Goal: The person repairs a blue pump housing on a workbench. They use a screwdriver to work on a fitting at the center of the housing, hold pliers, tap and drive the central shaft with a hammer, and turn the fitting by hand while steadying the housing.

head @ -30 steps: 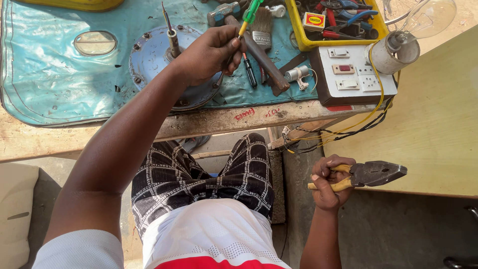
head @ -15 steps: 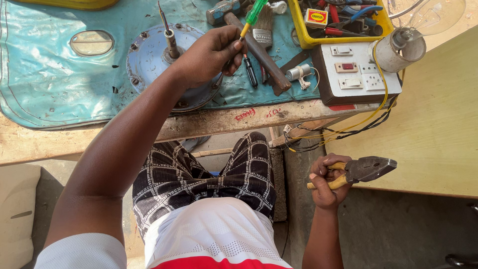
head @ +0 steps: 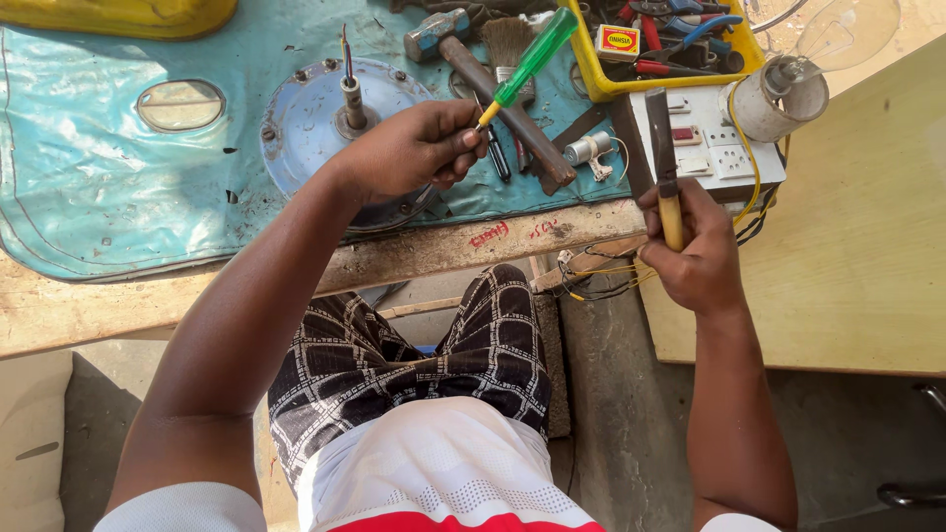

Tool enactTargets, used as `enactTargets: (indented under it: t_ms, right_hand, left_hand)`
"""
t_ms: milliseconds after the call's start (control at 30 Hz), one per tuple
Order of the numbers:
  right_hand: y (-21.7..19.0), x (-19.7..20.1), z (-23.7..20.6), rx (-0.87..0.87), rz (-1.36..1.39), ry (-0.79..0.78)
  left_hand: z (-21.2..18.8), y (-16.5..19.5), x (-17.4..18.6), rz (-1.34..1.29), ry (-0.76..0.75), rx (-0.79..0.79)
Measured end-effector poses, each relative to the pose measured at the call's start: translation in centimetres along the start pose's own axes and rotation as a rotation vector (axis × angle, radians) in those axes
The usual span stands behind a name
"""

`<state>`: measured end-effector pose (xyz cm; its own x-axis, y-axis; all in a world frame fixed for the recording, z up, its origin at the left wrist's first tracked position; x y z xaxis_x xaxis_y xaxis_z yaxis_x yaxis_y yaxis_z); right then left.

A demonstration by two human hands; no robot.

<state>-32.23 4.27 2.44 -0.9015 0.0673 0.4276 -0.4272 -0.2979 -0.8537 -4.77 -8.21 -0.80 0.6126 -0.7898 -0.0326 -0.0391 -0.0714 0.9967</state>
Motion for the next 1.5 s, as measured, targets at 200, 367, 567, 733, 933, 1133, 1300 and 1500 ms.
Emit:
enactTargets:
  t_ms: [200, 367, 567, 733, 933, 1133, 1300, 1500]
  right_hand:
    - [-2.0, -1.2, 0.2, 0.064, 0.040, 0.045]
    - [-1.4, -1.7, -2.1, 0.016, 0.181, 0.131]
    - [-0.3, -1.1, -4.5, -0.023, 0.180, 0.187]
    - [0.3, -1.2, -5.3, -0.028, 0.179, 0.185]
    - [0.5, -1.5, -5.5, -0.034, 0.167, 0.177]
    - [0.8, -1.2, -5.5, -0.053, 0.182, 0.189]
    - [0.7, -0.6, -5.1, -0.057, 0.166, 0.193]
    - [0.4, -0.8, -5.0, -0.040, 0.163, 0.201]
  left_hand:
    - [-0.5, 0.1, -0.2, -0.044, -0.056, -0.044]
    - [-0.9, 0.3, -0.8, -0.042, -0.141, -0.020]
    - [-1.2, 0.9, -1.6, 0.073, -0.188, -0.013]
    - [-1.3, 1.1, -1.6, 0.132, -0.184, -0.051]
    - [-1.1, 0.8, -1.7, 0.139, -0.170, -0.014]
    - [-1.0, 0.6, -1.9, 0.252, -0.166, -0.023]
    - [-0.9, 0.2, -2.4, 0.227, -0.215, -0.019]
    - [-0.9, 0.1, -2.4, 0.213, -0.197, 0.000]
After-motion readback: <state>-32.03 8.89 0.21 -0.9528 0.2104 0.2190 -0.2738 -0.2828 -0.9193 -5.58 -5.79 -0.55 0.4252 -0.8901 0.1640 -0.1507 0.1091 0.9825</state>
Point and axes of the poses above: each hand's wrist, its own z-axis towards the middle knuckle, its own x-axis out of the back of the hand, y = z × x, the point moved 8 cm from there along z, towards the middle knuckle, and after that the axes turned 9 degrees about x, right-handed, at the moved point
